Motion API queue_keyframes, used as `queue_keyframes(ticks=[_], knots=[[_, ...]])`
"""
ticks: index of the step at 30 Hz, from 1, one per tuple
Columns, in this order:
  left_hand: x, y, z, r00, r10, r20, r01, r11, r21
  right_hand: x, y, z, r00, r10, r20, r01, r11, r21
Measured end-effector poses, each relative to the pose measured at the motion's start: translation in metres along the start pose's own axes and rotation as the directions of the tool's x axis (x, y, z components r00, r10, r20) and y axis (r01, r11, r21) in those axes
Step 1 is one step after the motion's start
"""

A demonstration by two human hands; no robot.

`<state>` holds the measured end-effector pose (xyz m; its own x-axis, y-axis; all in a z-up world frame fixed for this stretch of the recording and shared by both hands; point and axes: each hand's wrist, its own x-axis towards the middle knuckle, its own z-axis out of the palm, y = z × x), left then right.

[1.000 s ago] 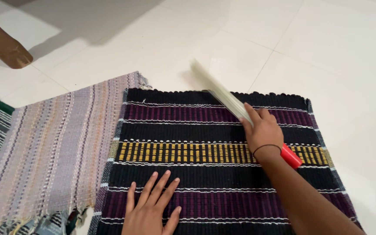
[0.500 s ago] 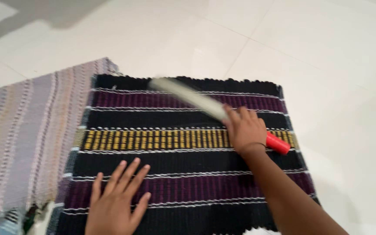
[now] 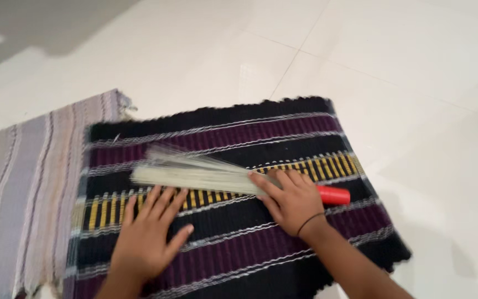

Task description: The person sweeps a rug using a hand broom, then picks up the rug to shake it before placing it back on the floor.

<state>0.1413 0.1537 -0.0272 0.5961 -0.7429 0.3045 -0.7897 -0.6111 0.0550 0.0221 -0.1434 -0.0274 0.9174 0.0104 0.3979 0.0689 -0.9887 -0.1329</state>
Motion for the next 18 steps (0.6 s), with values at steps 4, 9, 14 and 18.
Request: queue_keyframes(ticks=[4, 9, 14, 18], knots=[[-0.041, 0.041, 0.026, 0.981, -0.18, -0.075, 0.185, 0.98, 0.068, -0.022, 0.015, 0.007, 0.999, -0.03, -0.041, 0.026, 0.996, -0.085], [-0.019, 0.049, 0.017, 0.9, -0.344, 0.267, 0.302, 0.935, 0.187, -0.006, -0.003, 0.013, 0.952, 0.265, -0.155, -0.278, 0.958, -0.071], [-0.025, 0.036, 0.039, 0.951, -0.151, -0.268, 0.124, 0.986, -0.113, -0.039, -0.02, 0.022, 0.973, -0.004, -0.233, -0.01, 0.998, -0.058], [-0.022, 0.029, 0.046, 0.946, -0.178, -0.27, 0.189, 0.982, 0.014, -0.037, 0.026, 0.017, 0.991, 0.132, -0.025, -0.134, 0.982, -0.135]])
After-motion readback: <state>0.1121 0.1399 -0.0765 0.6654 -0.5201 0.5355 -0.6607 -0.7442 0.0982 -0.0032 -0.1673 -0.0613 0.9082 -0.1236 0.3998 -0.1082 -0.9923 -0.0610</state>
